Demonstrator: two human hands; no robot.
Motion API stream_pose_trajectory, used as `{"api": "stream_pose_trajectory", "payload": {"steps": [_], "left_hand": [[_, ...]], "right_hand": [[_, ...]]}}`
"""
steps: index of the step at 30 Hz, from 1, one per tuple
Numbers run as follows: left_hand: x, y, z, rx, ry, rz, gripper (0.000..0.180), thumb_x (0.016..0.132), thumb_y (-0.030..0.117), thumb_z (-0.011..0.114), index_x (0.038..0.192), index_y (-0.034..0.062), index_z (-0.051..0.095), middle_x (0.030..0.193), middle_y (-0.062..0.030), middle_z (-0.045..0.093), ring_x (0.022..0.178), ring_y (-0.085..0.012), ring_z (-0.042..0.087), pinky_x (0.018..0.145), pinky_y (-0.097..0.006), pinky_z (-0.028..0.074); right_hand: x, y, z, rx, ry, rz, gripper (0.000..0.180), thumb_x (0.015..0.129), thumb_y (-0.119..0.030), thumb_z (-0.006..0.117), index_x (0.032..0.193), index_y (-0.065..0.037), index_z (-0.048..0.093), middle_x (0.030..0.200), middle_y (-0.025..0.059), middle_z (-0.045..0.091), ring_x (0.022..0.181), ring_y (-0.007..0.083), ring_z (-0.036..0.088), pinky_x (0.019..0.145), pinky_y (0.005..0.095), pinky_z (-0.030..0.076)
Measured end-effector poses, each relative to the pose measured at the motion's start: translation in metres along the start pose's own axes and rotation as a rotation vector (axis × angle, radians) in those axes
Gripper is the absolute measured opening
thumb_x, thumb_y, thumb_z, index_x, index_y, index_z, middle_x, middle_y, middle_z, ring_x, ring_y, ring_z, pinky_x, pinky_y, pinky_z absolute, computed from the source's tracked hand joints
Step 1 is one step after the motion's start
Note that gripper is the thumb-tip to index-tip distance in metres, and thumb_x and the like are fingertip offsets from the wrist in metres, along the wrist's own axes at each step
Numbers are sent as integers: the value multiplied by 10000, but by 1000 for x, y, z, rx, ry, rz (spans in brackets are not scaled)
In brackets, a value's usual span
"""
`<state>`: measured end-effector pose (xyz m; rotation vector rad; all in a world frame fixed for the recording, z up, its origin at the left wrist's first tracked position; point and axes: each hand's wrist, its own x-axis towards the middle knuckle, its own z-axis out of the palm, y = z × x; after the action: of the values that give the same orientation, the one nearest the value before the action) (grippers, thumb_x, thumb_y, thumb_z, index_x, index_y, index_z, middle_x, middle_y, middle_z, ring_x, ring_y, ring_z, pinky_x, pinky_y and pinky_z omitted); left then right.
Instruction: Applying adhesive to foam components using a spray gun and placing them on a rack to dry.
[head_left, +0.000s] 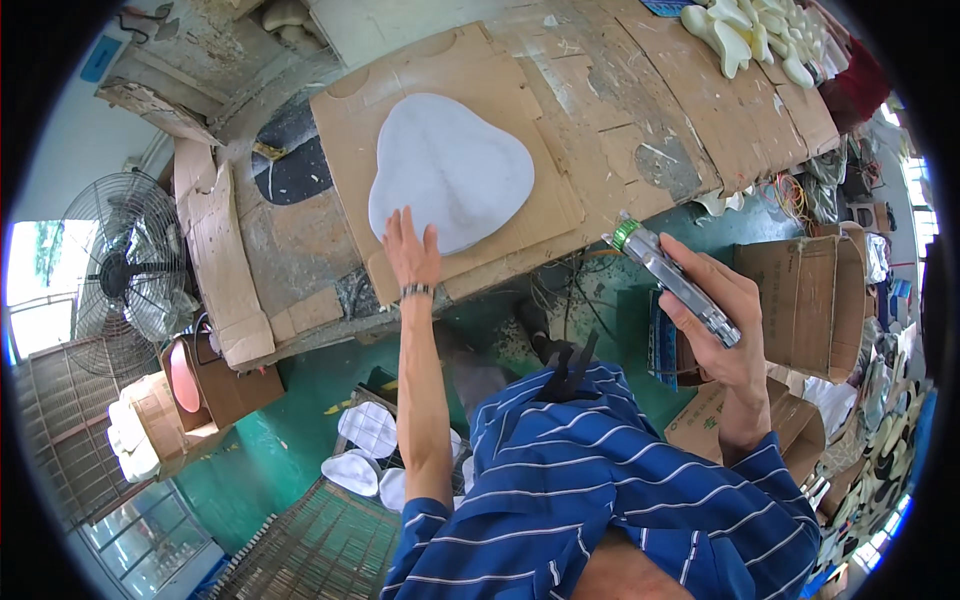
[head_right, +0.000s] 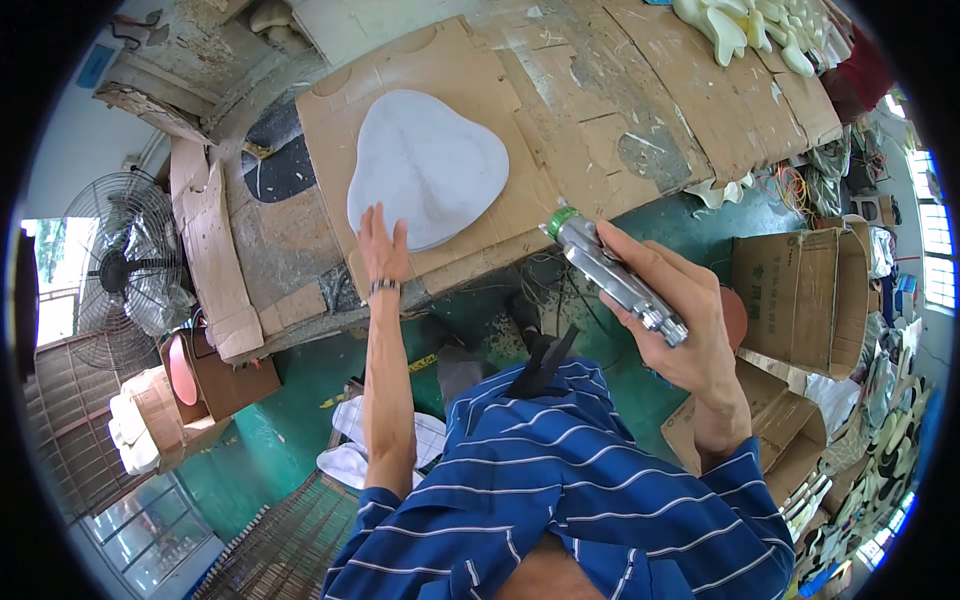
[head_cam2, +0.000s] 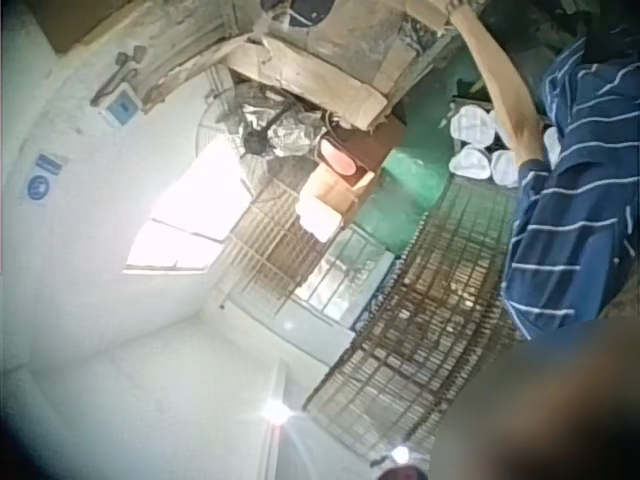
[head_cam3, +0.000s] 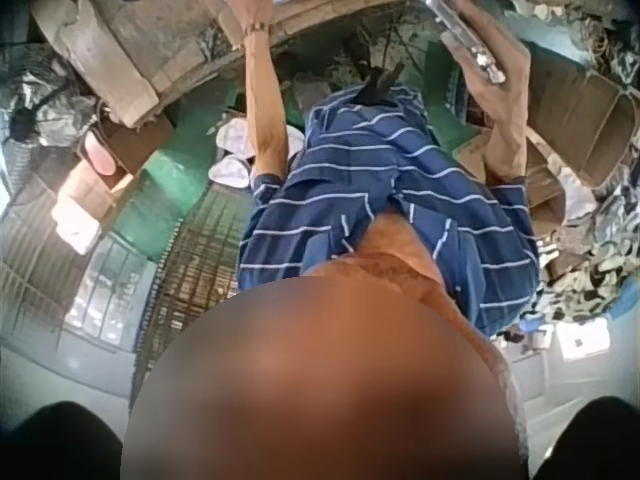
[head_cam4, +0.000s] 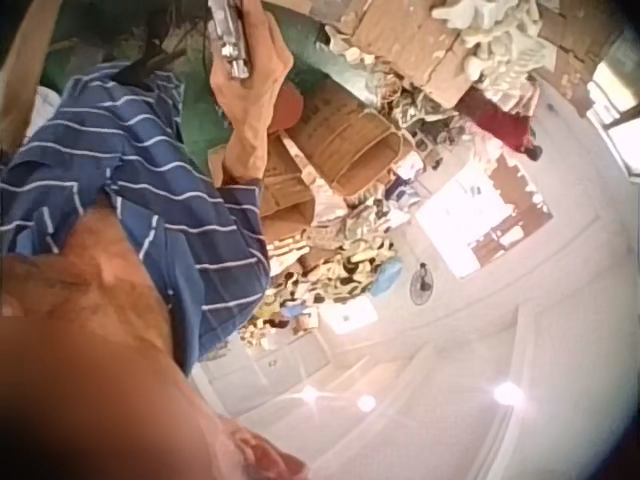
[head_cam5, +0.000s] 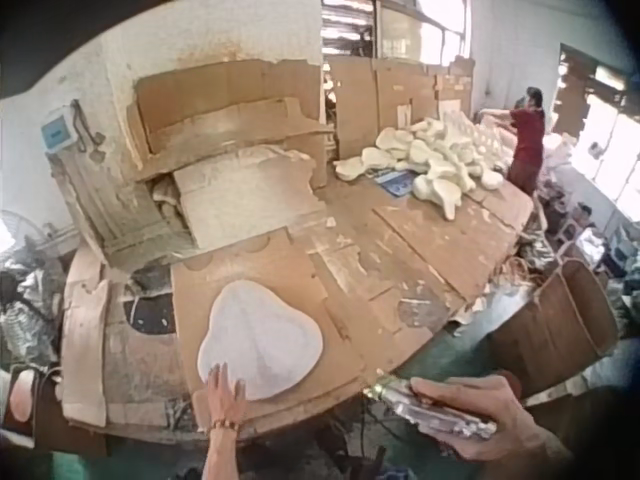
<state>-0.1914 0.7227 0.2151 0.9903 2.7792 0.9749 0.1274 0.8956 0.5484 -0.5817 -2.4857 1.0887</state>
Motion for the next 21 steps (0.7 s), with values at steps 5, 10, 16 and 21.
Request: {"api": "stream_pose_trajectory", "payload": {"steps": [5,10,16,21], "left_hand": [[-127,-28,-35,-186,76,-228,418,946,153,669,1340,29,608,1332,-204,617,1246,-393,576,1064,-451,460],[-254,-89,-21,-57,-60,-501,310,921,186,684,1190,34,689,1208,-198,668,1126,-379,636,975,-467,506],[-354,-140,13,40,-241,-806,355,900,281,702,1189,77,729,1175,-163,720,1098,-353,678,969,-438,524],[-381,-142,30,-48,-427,-1064,363,908,289,687,1206,91,748,1164,-169,752,1127,-304,712,1006,-393,529]], "right_hand": [[-18,-5,-9,-58,-137,154,508,855,-23,731,1352,22,634,985,161,693,795,229,652,732,299,501],[-25,-5,-12,0,-113,48,627,744,39,723,1362,14,623,950,176,680,797,295,666,720,312,509],[-29,-6,-16,18,-300,-33,697,687,48,669,1380,9,606,966,180,686,808,319,677,723,348,518],[-33,-6,-15,13,-81,46,638,742,40,768,1362,-7,627,949,162,688,789,282,681,714,330,513]]}}
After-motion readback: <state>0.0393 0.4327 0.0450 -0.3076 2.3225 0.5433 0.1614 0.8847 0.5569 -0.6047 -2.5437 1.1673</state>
